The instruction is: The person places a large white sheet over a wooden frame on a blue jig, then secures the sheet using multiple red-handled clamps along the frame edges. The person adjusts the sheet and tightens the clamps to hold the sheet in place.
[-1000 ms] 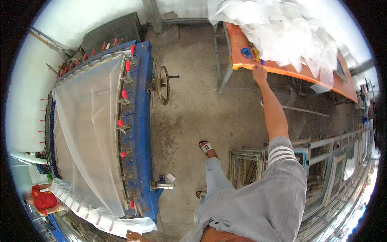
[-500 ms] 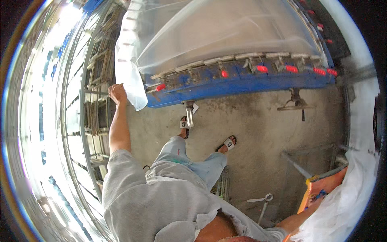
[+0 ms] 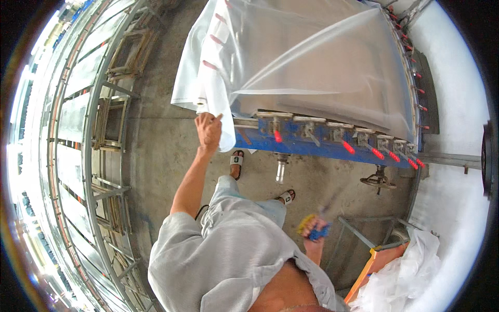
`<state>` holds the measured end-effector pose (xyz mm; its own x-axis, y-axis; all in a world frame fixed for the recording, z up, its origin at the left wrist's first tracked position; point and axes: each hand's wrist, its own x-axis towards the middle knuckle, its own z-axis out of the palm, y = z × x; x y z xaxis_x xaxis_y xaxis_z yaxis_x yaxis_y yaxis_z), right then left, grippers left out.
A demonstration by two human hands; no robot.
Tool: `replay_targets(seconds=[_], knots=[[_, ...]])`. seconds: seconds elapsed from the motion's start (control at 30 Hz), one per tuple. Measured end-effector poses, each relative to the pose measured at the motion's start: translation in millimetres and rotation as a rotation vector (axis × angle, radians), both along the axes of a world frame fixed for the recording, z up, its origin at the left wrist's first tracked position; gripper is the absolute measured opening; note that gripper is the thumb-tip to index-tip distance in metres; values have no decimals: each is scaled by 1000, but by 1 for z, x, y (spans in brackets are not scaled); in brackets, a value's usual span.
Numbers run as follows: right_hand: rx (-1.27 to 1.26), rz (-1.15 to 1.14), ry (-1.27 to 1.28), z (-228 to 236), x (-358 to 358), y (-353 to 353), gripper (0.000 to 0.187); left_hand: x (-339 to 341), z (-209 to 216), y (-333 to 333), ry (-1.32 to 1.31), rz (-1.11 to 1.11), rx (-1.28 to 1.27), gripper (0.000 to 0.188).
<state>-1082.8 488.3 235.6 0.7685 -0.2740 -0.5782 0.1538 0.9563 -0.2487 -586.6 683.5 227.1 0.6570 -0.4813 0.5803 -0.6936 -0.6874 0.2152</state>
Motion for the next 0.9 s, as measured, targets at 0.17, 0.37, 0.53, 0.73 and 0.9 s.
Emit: replay_targets(seconds=[0.17,0.37,0.53,0.73,0.9], knots=[[-270,577,-21,-4,172,67,61,6,-7,14,146,-99,-100,34],[-477,673,-249,-5,281,78,64,14,3,19,221,-183,-126,37],[-540,808,-141,-7,355,77,87,15,-5,24,288,-228,-135,36],[-613,775,-183,5,414,68,84,17,0,24,303,-239,-138,37],[-521,779,-74,2,421,69,54,16,1,24,305,-243,-142,37]])
